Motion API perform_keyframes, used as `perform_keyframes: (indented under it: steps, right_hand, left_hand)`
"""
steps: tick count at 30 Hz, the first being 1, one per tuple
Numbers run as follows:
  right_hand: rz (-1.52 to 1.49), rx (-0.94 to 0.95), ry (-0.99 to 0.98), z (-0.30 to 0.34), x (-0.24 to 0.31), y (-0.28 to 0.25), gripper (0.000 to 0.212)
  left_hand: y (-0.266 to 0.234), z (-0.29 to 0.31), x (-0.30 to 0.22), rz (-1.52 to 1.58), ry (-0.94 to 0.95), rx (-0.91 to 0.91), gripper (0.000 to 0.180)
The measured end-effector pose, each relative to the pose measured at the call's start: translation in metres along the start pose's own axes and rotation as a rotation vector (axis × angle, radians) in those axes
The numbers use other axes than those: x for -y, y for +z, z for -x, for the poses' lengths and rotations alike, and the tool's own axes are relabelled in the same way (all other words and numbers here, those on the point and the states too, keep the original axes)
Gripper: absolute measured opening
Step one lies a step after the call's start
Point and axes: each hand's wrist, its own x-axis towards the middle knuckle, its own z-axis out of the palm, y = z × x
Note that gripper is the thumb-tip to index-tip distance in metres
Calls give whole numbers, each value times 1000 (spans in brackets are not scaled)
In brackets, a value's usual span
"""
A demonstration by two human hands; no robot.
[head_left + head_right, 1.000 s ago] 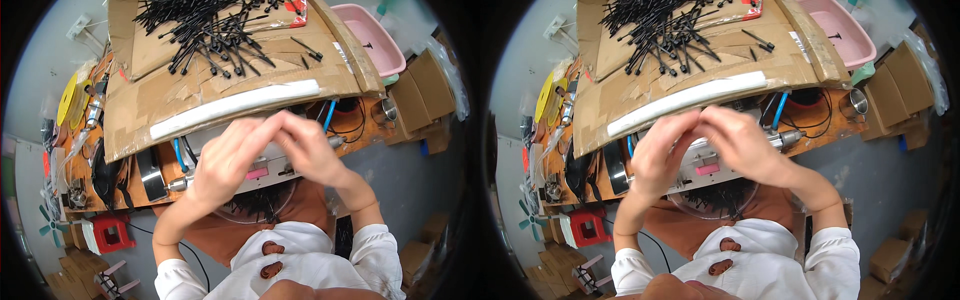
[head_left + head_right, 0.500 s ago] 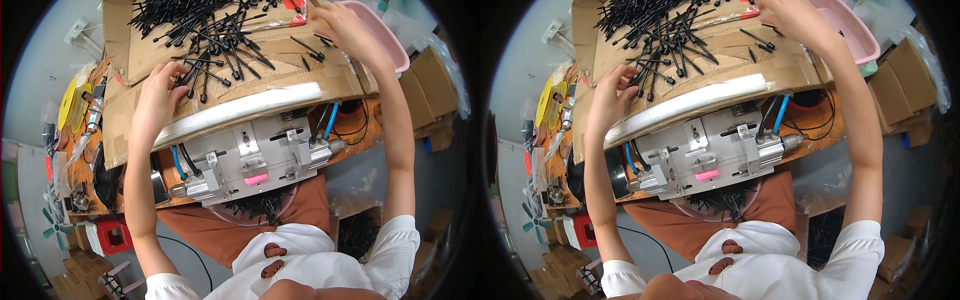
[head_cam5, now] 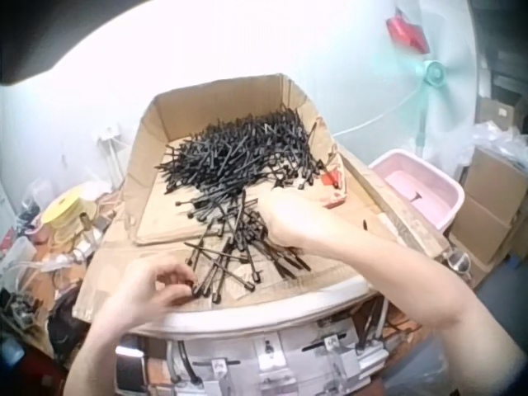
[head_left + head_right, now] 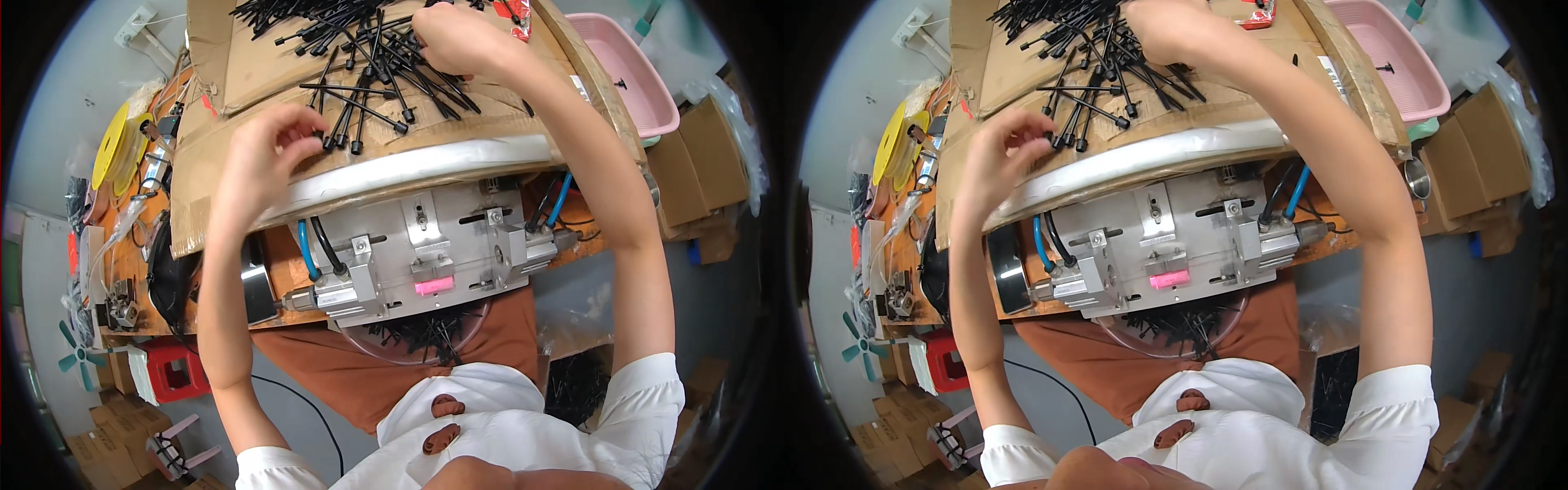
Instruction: The person picks up a cable tie from a cardboard box, places it into a machine to be cut, and then drops the shortened tie into a plastic bowl. This process is repeated for several more cable ties.
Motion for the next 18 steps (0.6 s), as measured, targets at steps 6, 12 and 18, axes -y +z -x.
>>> perform_keyframes:
  steps: [6,12,18]
  right_hand:
    - [18,-591,-45,31,-9,10,35]
    - [-330,-637,-216,73,-24,1,29]
    - [-427,-835,-313,107,-33,19,33]
  left_hand:
    - [-47,-18,-10,692,-87,46,20]
    - [-10,41,-39,430,-29,-206,18]
    - [73,129,-79,-23,119,-302,61]
